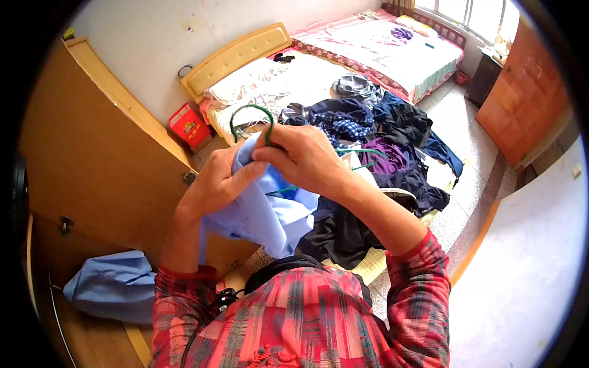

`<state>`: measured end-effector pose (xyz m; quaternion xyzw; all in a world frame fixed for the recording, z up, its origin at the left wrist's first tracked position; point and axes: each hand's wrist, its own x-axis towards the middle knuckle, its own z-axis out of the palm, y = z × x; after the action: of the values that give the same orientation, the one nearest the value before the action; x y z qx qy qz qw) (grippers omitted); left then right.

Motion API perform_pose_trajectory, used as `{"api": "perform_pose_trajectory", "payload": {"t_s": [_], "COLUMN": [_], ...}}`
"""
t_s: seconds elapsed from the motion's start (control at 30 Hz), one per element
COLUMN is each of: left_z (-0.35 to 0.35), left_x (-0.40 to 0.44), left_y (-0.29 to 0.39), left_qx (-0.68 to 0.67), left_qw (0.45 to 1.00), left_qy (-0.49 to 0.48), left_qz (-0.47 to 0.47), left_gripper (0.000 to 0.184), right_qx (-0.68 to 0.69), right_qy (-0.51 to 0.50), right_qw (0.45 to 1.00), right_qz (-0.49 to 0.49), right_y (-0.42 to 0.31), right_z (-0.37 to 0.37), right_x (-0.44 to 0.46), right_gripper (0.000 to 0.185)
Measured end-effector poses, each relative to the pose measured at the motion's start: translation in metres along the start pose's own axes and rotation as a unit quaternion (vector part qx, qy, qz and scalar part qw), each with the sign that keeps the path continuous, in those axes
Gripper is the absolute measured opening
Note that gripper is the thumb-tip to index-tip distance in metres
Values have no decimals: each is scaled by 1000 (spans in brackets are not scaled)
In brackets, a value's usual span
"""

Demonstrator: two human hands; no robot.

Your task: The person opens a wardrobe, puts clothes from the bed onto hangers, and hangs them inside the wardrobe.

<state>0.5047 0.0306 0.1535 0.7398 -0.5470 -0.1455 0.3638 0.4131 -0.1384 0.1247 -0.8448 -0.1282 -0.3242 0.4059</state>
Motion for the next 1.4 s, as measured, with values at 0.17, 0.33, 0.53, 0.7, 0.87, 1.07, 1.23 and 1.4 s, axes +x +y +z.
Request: {"api": "perform_pose_trajectory", "payload": {"t_s": [0.17,0.33,0.53,0.7,0.87,1.07,1.23,1.4], "left_z": [-7,-28,-36,-42,-48,-74,-90,-79], "left_x": [-6,-28,-41,-57,-76,-108,-125,-115], "left_y": [-18,-21,-9,-17,-24,-31,-44,-51], "left_qx": [-8,-88,-154,-193,-233,-237,-132,25], "left_qw": [988,976,968,950,964,968,981,978], "left_qy": [142,180,179,225,122,77,76,-15], "left_qz": [-61,-81,-87,-100,-41,-32,-119,-208], "left_gripper": [36,32,22,19,22,35,50,39], "right_qx": [-180,-64,-157,129,-50,251,269,-90], "right_qy": [183,69,-89,-53,-102,-286,-235,-94], "right_qw": [941,996,970,969,989,895,909,987], "right_qz": [-219,-5,162,203,91,233,215,98], "right_y": [-12,40,115,93,123,135,150,80], "right_z": [-21,27,80,95,119,98,8,-71], "right_x": [-5,-94,-98,-81,-68,-48,-29,44], "right_gripper": [22,37,91,82,106,58,46,24]}}
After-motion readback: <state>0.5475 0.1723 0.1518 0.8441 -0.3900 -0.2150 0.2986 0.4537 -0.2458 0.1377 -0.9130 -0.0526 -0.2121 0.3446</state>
